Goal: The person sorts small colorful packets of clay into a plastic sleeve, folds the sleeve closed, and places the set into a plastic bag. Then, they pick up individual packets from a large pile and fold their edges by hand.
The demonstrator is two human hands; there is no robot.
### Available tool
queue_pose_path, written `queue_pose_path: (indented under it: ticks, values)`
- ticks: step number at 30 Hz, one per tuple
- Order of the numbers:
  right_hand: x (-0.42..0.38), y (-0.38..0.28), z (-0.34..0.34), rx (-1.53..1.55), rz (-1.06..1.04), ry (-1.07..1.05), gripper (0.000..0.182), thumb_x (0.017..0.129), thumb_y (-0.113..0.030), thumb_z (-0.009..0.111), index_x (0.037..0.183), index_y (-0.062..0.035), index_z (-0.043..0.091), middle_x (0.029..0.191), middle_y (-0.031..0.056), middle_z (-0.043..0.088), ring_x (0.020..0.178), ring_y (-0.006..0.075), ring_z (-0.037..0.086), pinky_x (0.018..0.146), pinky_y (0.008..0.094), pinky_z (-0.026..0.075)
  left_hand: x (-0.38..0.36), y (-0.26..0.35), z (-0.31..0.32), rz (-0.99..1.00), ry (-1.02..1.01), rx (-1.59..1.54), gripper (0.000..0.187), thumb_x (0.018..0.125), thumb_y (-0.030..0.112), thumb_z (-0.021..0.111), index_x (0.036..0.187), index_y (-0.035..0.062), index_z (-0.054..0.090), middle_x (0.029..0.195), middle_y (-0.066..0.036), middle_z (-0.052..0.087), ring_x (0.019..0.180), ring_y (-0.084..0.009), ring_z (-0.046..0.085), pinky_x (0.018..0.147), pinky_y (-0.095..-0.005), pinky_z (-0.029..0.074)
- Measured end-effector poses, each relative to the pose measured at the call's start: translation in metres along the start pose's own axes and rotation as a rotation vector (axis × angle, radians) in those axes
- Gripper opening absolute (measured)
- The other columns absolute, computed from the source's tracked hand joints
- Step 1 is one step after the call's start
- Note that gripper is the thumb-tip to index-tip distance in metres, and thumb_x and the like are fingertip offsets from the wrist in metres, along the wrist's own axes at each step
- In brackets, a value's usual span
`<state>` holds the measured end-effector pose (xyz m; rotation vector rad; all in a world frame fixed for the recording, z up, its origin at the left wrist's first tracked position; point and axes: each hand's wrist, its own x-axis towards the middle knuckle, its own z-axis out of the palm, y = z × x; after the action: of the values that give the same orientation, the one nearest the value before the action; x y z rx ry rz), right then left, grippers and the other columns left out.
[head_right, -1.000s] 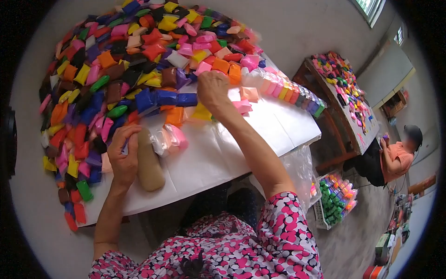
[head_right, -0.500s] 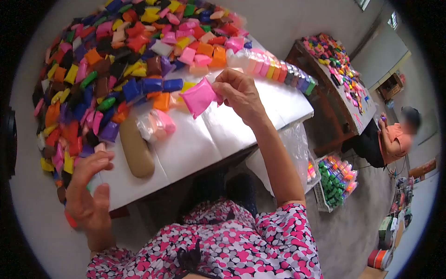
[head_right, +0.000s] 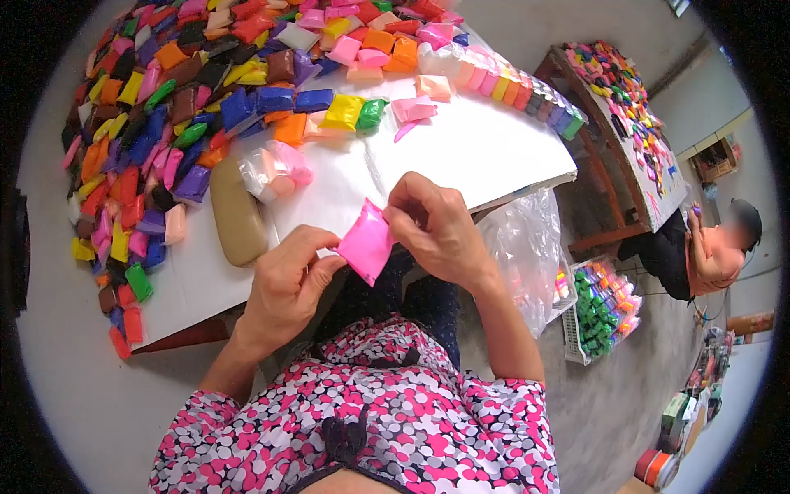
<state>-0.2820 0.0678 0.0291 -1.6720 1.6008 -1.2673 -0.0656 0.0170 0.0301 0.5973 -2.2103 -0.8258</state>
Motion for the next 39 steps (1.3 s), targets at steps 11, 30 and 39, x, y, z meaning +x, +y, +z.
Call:
queue_pose_path:
  ticks: [11,30,39]
  values:
    - [0.002,0.027,0.000,0.312,0.187,-0.177,0.016,0.090,-0.012,0.063,0.083,0.0021,0.059,0.068,-0.0004,0.056,0.065,0.0084,0.051,0.059,0.0264,0.044,-0.013,-0.028,0.029,0.144,0.084,-0.156,0.003,0.087,-0.002,0.061,0.087,-0.0008,0.059,0.069,-0.009,0.051,0.056,-0.0182,0.048,0.051,-0.0299,0.036]
    - [-0.037,0.031,0.020,-0.499,-0.386,0.082,0.019,0.079,-0.016,0.072,0.086,-0.0054,0.057,0.077,0.0085,0.055,0.068,0.0252,0.058,0.060,0.0364,0.048,-0.007,-0.032,0.051,-0.001,0.096,0.030,0.006,0.089,0.002,0.059,0.087,0.0007,0.054,0.075,-0.014,0.053,0.061,-0.0331,0.056,0.055,-0.0406,0.043]
    - [-0.030,0.039,0.021,-0.236,-0.354,0.050,0.014,0.077,-0.008,0.073,0.079,-0.0035,0.059,0.071,0.0096,0.055,0.063,0.0279,0.057,0.055,0.0377,0.045,-0.005,-0.027,0.045,-0.061,0.013,0.069,0.009,0.087,0.004,0.062,0.086,0.0017,0.054,0.076,-0.013,0.055,0.060,-0.0323,0.056,0.054,-0.0405,0.043]
